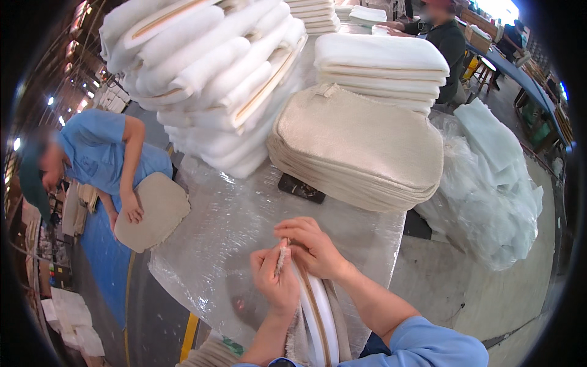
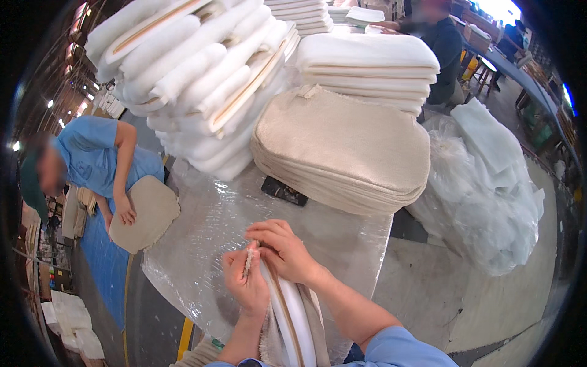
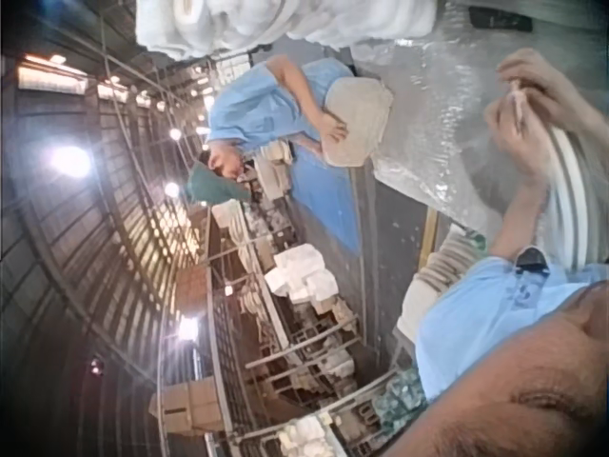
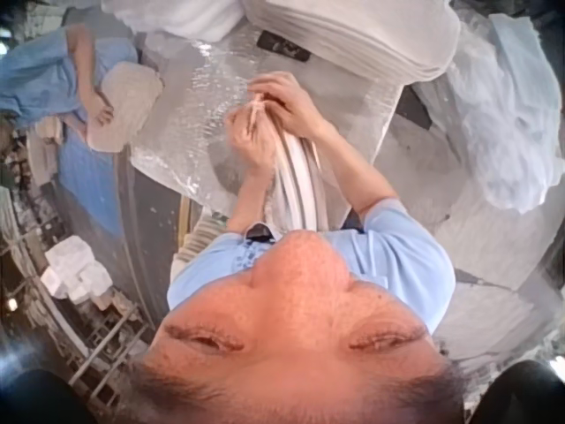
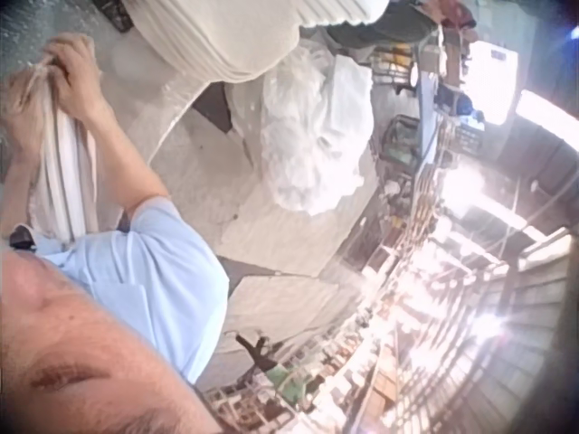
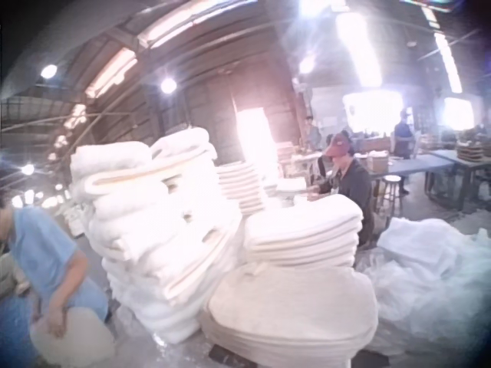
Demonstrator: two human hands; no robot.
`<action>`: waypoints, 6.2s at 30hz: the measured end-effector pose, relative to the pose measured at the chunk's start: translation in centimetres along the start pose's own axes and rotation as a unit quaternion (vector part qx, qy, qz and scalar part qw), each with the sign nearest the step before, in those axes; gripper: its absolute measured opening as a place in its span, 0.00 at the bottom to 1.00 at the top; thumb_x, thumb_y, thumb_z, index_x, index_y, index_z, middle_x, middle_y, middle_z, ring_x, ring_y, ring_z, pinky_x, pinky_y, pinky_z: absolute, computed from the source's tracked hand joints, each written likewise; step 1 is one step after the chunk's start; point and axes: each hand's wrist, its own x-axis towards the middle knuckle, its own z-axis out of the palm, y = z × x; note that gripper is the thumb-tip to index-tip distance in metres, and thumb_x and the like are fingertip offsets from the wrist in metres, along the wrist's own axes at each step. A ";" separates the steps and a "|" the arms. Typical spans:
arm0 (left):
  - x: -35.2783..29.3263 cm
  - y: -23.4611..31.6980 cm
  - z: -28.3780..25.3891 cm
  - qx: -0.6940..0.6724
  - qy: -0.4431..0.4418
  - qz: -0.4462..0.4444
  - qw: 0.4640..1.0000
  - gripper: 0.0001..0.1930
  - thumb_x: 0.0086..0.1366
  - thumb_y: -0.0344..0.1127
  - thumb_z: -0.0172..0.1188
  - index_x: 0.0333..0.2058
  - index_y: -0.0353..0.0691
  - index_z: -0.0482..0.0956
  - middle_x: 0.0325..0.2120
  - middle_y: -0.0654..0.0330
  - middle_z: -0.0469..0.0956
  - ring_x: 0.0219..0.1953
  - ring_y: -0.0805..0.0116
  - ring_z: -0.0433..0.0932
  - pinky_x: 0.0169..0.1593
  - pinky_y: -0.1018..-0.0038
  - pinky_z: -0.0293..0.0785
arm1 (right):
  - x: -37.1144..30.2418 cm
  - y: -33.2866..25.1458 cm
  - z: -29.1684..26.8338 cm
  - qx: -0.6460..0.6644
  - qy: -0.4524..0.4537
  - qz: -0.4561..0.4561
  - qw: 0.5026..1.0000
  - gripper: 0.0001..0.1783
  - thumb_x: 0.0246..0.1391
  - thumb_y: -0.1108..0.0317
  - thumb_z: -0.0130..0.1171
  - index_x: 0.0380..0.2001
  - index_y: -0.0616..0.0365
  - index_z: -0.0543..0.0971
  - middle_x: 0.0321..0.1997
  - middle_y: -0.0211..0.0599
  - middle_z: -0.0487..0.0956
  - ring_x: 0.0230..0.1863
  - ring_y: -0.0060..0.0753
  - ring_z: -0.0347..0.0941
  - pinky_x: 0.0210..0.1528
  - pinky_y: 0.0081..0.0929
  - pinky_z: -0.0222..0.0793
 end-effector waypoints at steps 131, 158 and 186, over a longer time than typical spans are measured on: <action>-9.6 2.4 3.5 -0.107 -0.238 -0.081 0.962 0.35 0.60 0.31 0.60 0.66 0.30 0.61 0.57 0.35 0.69 0.61 0.35 0.67 0.66 0.51 0.63 | 1.8 -5.4 -11.4 -0.130 -0.069 0.122 0.982 0.12 0.62 0.63 0.62 0.31 0.61 0.83 0.26 0.33 0.79 0.32 0.29 0.76 0.38 0.34 0.73; -9.9 3.2 3.7 -0.081 -0.273 -0.079 0.955 0.33 0.61 0.33 0.61 0.63 0.27 0.62 0.57 0.33 0.68 0.61 0.35 0.65 0.65 0.51 0.62 | -6.6 -4.5 -10.3 -0.383 0.072 0.105 0.915 0.07 0.59 0.66 0.58 0.31 0.56 0.81 0.38 0.43 0.80 0.43 0.55 0.80 0.44 0.50 0.75; -2.6 -0.3 -1.7 -0.411 -0.156 -0.285 0.852 0.24 0.74 0.35 0.56 0.65 0.36 0.67 0.55 0.56 0.73 0.53 0.65 0.76 0.53 0.66 0.75 | -5.3 -4.3 -4.0 -0.096 -0.005 -0.041 0.995 0.08 0.63 0.78 0.53 0.44 0.56 0.71 0.60 0.40 0.79 0.62 0.48 0.74 0.67 0.50 0.61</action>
